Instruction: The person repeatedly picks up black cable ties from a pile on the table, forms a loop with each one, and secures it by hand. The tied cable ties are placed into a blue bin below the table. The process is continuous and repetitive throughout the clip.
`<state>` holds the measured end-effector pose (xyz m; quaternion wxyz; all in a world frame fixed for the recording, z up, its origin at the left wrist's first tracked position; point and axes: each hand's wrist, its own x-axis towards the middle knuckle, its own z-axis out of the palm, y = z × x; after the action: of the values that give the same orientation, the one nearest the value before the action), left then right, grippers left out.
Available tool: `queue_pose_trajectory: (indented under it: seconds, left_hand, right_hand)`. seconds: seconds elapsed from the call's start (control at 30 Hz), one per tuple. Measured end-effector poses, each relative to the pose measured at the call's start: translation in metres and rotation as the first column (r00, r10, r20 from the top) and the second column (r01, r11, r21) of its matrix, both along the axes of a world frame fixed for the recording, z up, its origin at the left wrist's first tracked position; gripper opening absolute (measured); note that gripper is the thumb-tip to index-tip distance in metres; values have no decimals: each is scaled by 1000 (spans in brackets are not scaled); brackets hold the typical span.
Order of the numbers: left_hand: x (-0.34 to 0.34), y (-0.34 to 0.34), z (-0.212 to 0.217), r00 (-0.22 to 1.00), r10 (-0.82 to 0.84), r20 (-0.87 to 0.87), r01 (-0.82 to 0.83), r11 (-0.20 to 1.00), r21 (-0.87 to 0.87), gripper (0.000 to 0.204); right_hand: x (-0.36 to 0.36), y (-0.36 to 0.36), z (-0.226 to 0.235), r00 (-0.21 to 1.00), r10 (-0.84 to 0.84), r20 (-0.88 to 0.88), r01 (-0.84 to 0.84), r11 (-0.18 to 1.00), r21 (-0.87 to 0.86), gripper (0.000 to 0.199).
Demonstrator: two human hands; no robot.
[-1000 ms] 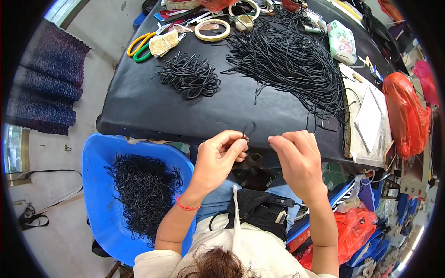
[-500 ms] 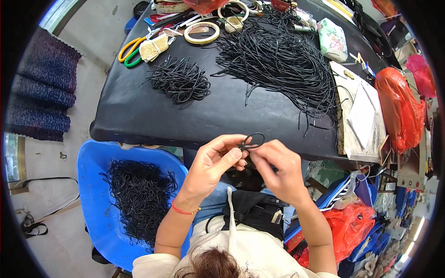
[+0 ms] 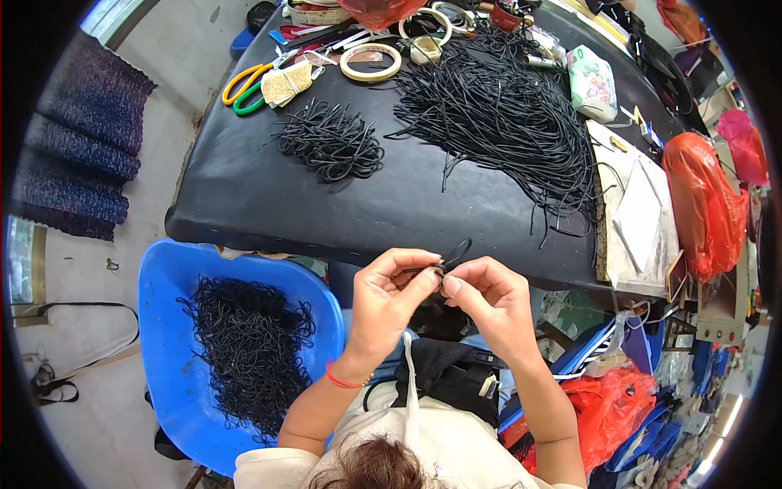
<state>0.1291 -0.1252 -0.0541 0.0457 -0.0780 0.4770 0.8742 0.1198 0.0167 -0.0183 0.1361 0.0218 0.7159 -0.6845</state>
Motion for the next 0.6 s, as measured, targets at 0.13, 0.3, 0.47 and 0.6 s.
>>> queue_pose_trajectory:
  seconds: [0.13, 0.3, 0.47, 0.6]
  left_hand:
    - [10, 14, -5, 971, 155, -180, -198, 947, -252, 20]
    - [7, 3, 5, 986, 50, -160, -88, 967, -239, 32]
    - [4, -7, 8, 976, -171, -135, 82, 861, -502, 27]
    - [6, -14, 6, 947, -320, -5, 291, 868, -402, 26]
  right_hand:
    - [6, -12, -9, 981, -141, -131, 151, 986, 68, 10]
    - [6, -11, -17, 956, -171, -236, 179, 984, 11, 23]
    - [-5, 2, -17, 906, 87, -415, 65, 939, 338, 20]
    - [0, 1, -19, 983, -106, -150, 108, 994, 4, 10]
